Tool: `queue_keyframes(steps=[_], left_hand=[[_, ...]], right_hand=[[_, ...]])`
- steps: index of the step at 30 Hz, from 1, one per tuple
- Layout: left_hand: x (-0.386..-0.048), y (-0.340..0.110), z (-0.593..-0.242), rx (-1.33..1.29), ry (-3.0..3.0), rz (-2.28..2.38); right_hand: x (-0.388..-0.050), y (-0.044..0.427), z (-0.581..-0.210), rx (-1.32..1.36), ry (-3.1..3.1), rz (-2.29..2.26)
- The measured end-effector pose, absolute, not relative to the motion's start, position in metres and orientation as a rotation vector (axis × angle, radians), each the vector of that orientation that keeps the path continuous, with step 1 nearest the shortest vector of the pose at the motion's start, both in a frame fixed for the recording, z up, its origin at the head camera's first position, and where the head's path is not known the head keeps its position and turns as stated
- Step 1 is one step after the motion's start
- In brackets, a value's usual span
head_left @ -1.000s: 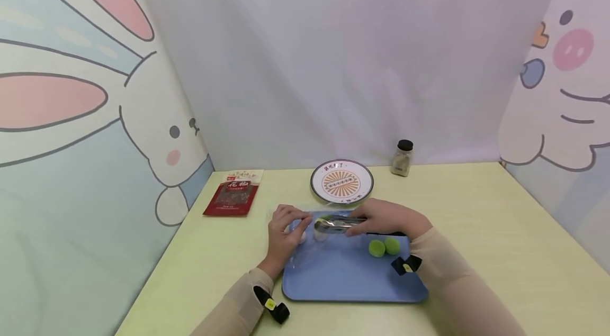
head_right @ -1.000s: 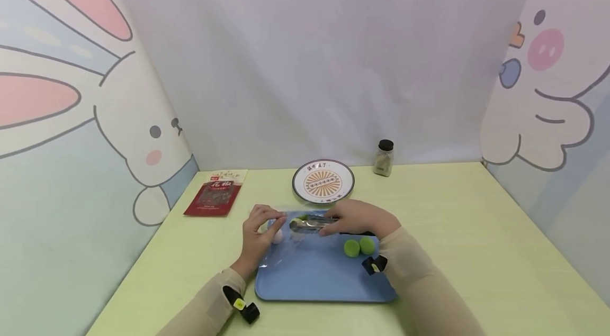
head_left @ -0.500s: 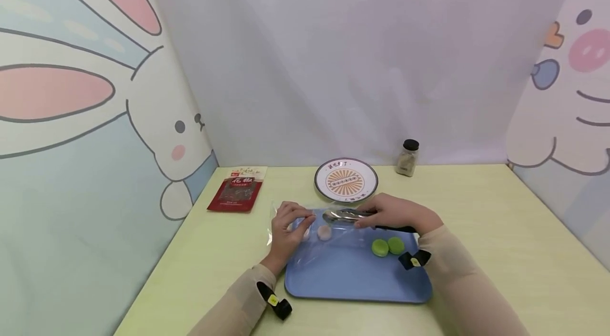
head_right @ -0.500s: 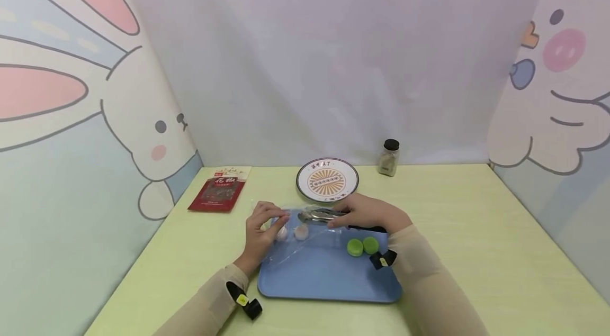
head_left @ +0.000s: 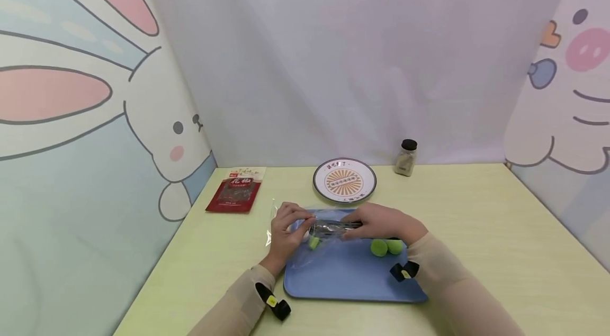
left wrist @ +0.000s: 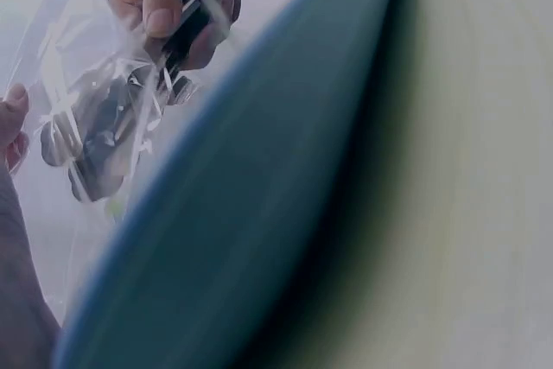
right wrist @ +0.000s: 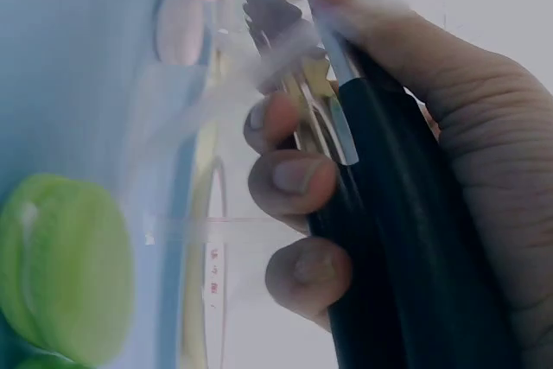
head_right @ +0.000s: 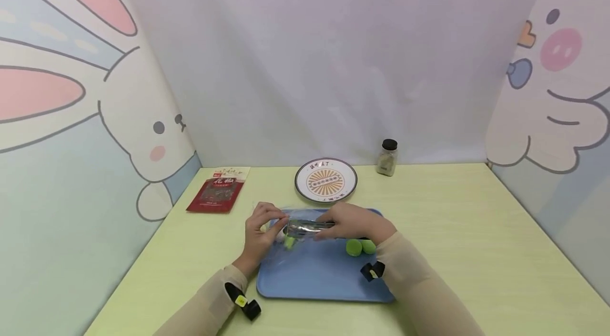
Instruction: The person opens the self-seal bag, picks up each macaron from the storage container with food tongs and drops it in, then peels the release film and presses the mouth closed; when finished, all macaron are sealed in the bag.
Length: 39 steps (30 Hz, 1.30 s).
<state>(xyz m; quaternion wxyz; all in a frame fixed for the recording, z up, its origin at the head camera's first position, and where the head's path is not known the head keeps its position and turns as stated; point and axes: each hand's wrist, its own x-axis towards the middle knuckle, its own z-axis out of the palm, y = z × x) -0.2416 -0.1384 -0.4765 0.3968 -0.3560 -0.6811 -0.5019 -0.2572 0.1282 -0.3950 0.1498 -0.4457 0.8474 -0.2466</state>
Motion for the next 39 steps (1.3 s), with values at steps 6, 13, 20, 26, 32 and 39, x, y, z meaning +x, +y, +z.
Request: queue_keyframes(steps=[6, 13, 20, 26, 32, 39], left_hand=[[-0.241, -0.138, -0.476, -0.905, -1.717, -1.279], [-0.243, -0.139, -0.473, -0.889, -1.744, -1.267], [-0.24, -0.137, -0.475, -0.848, -1.782, -1.262], [-0.238, -0.138, -0.477, -0.821, -1.824, -1.258], [-0.239, -0.138, -0.479, -0.819, -1.819, -1.262], [-0.239, -0.139, -0.475, -0.822, -1.823, -1.263]], right_hand=[[-0.256, 0.124, -0.4, -1.32, 2.478, -0.657], [-0.259, 0.133, -0.394, -1.237, 2.544, -0.644], [-0.251, 0.149, -0.378, -1.035, 2.579, -0.649], [-0.246, 0.165, -0.365, -0.957, 2.585, -0.666], [-0.244, 0.18, -0.358, -0.873, 2.614, -0.691], [-0.244, 0.191, -0.349, -0.868, 2.642, -0.737]])
